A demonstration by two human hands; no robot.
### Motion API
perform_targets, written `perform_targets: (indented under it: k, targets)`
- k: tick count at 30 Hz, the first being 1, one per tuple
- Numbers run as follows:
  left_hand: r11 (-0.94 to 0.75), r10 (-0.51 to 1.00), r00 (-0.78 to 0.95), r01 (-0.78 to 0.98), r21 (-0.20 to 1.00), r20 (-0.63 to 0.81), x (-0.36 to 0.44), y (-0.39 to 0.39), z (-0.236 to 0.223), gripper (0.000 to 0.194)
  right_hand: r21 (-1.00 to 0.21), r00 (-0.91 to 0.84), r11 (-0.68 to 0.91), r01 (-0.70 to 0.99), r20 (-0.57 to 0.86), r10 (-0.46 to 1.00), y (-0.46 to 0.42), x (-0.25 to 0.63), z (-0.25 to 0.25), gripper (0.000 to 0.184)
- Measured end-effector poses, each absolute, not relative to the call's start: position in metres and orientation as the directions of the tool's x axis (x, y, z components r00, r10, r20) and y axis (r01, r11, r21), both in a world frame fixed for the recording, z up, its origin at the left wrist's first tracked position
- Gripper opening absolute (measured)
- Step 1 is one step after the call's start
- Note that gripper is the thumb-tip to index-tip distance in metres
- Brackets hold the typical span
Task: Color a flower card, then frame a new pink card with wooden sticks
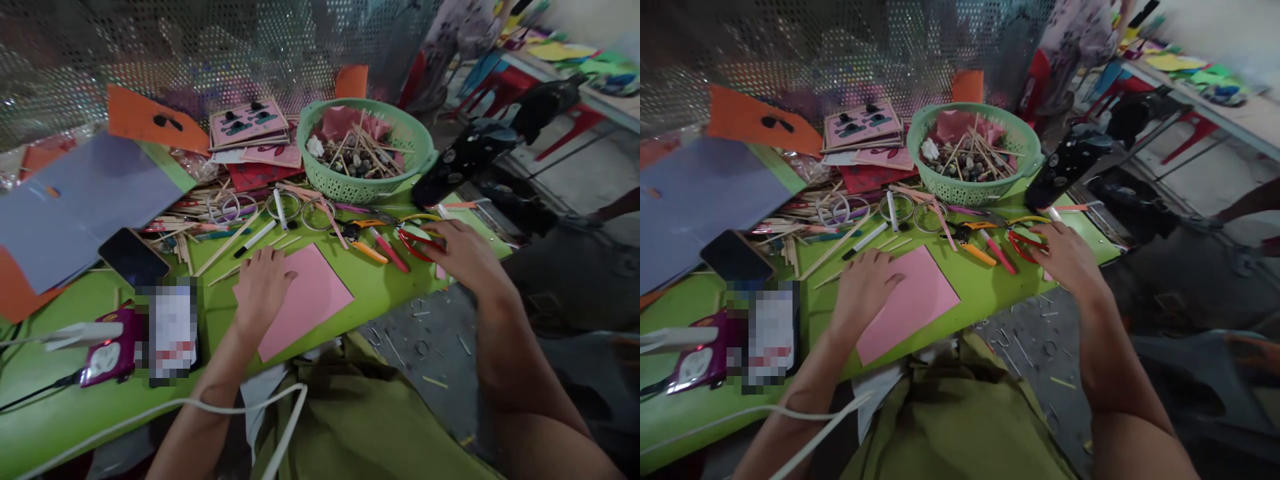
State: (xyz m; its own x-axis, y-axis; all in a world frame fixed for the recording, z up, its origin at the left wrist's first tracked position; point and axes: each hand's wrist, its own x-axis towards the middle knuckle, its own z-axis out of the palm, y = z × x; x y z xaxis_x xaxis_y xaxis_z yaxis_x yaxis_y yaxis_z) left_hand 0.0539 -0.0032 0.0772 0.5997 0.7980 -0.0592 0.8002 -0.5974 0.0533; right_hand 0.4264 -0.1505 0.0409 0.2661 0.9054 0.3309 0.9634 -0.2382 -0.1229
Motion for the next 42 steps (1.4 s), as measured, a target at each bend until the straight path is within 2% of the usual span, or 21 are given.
perform_targets:
  k: [5,8,14,16,18,20,22,24,26,29,31,34,37,39,42]
  targets:
    - [-0.541,0.81,0.545,0.837,0.083,-0.217,0.063,0.009,0.085,0.031,-0.13,0.41,-0.4,0.907,0.056,0.91,-0.131,0.419,0.047,0.047]
    - [-0.513,0.812,0.531,0.847,0.136,-0.241,0.065,0.018,0.087,0.03,-0.19,0.467,-0.463,0.866,-0.025,0.884,-0.122,0.412,0.053,0.055]
    - [-0.471,0.806,0.538,0.835,0.285,-0.247,0.063,0.023,0.08,0.032,-0.259,0.538,-0.503,0.824,0.079,0.839,-0.13,0.412,0.053,0.054]
    - [-0.439,0.82,0.528,0.828,0.349,-0.222,0.062,0.021,0.075,0.03,-0.322,0.555,-0.5,0.804,0.106,0.825,-0.137,0.417,0.054,0.06]
    - [-0.388,0.832,0.515,0.806,0.447,-0.207,0.061,0.023,0.071,0.026,-0.437,0.545,-0.45,0.779,0.119,0.83,-0.144,0.421,0.056,0.069]
    - [-0.337,0.832,0.52,0.75,0.569,-0.194,0.058,0.028,0.068,0.015,-0.586,0.523,-0.376,0.717,0.095,0.847,-0.15,0.422,0.06,0.07]
    - [-0.289,0.833,0.53,0.665,0.689,-0.162,0.053,0.038,0.067,0.004,-0.747,0.49,-0.317,0.584,0.013,0.872,-0.153,0.418,0.064,0.068]
    - [-0.237,0.859,0.501,0.576,0.782,-0.108,0.047,0.047,0.068,0.013,-0.867,0.435,-0.286,0.408,-0.09,0.896,-0.155,0.409,0.068,0.069]
    - [-0.191,0.896,0.441,0.48,0.856,-0.047,0.041,0.055,0.067,0.013,-0.926,0.337,-0.259,0.274,-0.16,0.928,-0.155,0.395,0.072,0.067]
    - [-0.146,0.924,0.381,0.336,0.93,0.007,0.033,0.059,0.063,0.013,-0.967,0.172,-0.178,0.18,-0.147,0.974,-0.15,0.375,0.077,0.05]
    - [-0.121,0.932,0.363,0.258,0.959,0.02,0.03,0.058,0.06,0.014,-0.98,0.096,-0.104,0.167,-0.089,0.991,-0.145,0.367,0.08,0.047]
    - [-0.1,0.944,0.329,0.187,0.977,0.033,0.027,0.056,0.058,0.016,-0.982,-0.021,-0.048,0.18,-0.053,0.998,-0.14,0.362,0.084,0.057]
    - [-0.109,0.951,0.302,0.148,0.983,0.06,0.026,0.055,0.061,0.017,-0.963,-0.139,-0.104,0.25,-0.142,0.98,-0.14,0.36,0.088,0.061]
    - [-0.116,0.953,0.294,0.134,0.984,0.072,0.026,0.054,0.063,0.017,-0.942,-0.164,-0.149,0.299,-0.205,0.965,-0.141,0.356,0.091,0.064]
    - [-0.124,0.952,0.295,0.143,0.982,0.077,0.027,0.053,0.065,0.016,-0.936,-0.187,-0.16,0.315,-0.226,0.956,-0.142,0.349,0.091,0.072]
